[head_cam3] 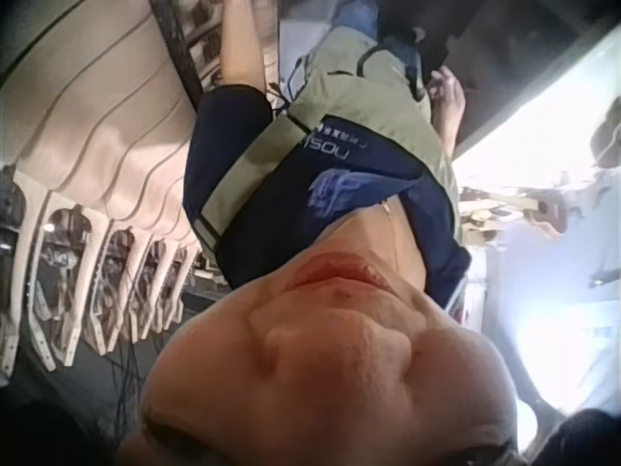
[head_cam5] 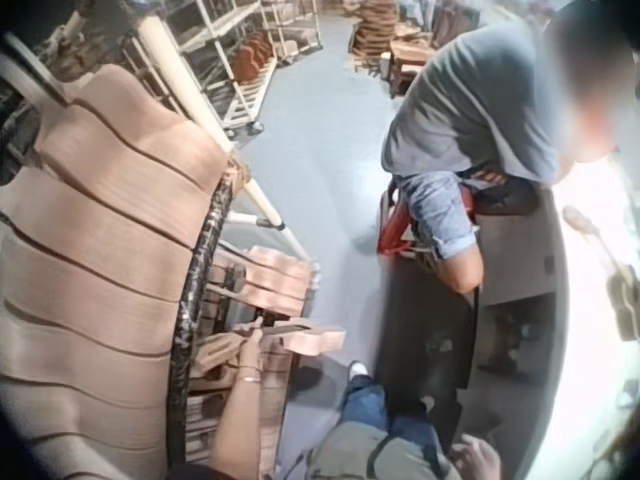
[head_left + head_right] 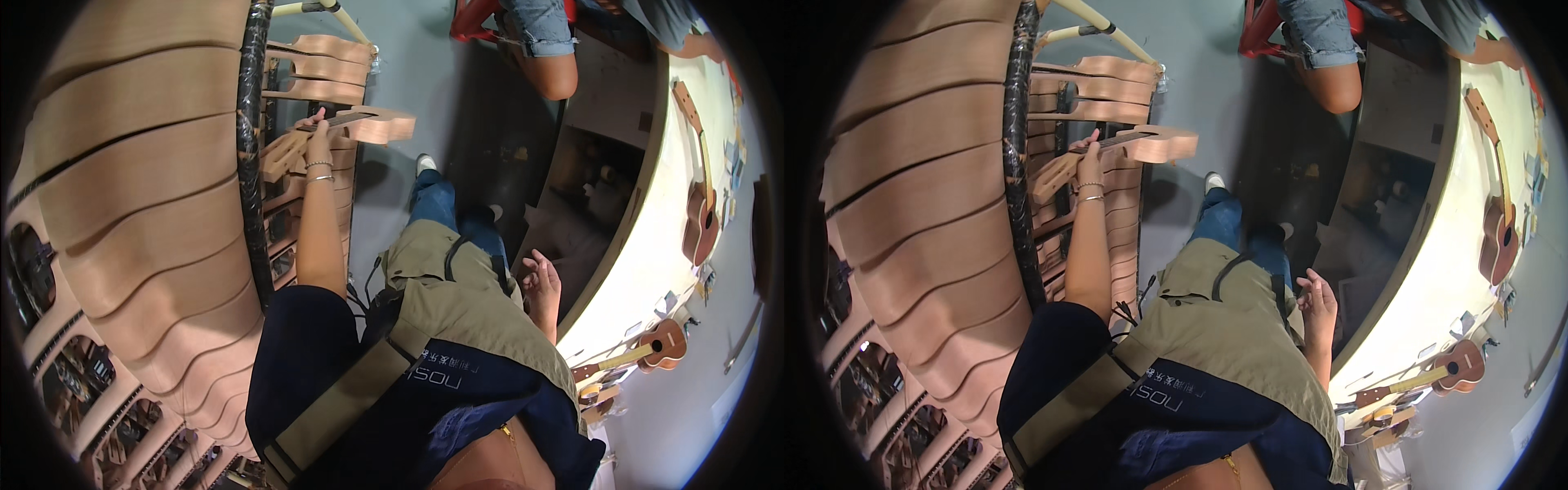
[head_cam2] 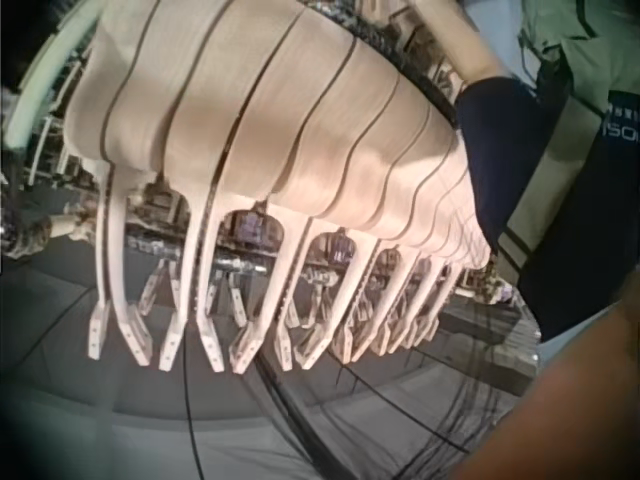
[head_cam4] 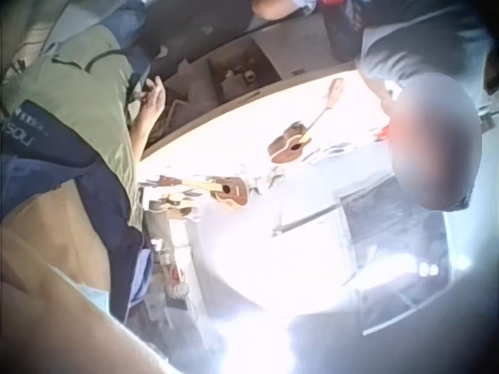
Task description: The person sands the body and neck of a wooden guitar with sandpaper, applies glue to the neck joint, and sands the glued area. The person then picks up a finished guitar and scrapes its surface with a small tool.
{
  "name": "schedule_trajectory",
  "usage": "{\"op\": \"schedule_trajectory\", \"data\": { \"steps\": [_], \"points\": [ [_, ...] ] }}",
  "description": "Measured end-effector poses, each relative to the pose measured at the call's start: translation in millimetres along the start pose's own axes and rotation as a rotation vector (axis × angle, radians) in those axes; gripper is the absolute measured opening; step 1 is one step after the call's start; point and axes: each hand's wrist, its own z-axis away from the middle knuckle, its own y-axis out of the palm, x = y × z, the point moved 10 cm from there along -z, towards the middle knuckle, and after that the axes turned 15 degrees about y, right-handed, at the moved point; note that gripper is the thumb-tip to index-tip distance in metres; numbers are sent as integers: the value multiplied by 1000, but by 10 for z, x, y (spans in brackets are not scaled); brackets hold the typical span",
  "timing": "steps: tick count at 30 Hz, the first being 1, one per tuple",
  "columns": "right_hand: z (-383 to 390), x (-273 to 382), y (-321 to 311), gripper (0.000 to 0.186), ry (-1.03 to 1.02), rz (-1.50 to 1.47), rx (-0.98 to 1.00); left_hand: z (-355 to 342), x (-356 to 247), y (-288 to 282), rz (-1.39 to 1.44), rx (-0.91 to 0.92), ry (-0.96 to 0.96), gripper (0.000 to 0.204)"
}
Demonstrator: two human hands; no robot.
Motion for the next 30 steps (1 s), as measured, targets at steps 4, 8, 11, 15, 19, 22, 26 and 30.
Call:
{"op": "schedule_trajectory", "data": {
  "steps": [4, 8, 11, 15, 19, 22, 26, 30],
  "points": [
    [-53, 11, 20, 35, 13, 36, -47, -340, 74, -173, -75, 21, 1, 30],
    [-67, -15, 74, 36, 27, 101, -77, -707, 144, -415, -184, 21, -37, 30],
    [-74, -42, 104, 36, 17, 127, -77, -848, 397, -847, -446, -121, -288, 14],
    [1, -62, 133, 34, 47, 149, -143, -854, 22, -854, -836, -307, -474, 35],
    [30, -45, 156, 33, 75, 194, -173, -1241, -35, -1082, -910, -295, -302, 46],
    [27, -41, 201, 32, 72, 239, -178, -1289, -40, -991, -1383, 42, -229, 43],
    [34, -143, 272, 33, 84, 287, -187, -1181, 50, -592, -1786, 520, -119, 40],
    [30, 158, 222, 25, -31, 332, -185, -1059, 396, -566, -1812, 633, 4, 38]
  ]
}}
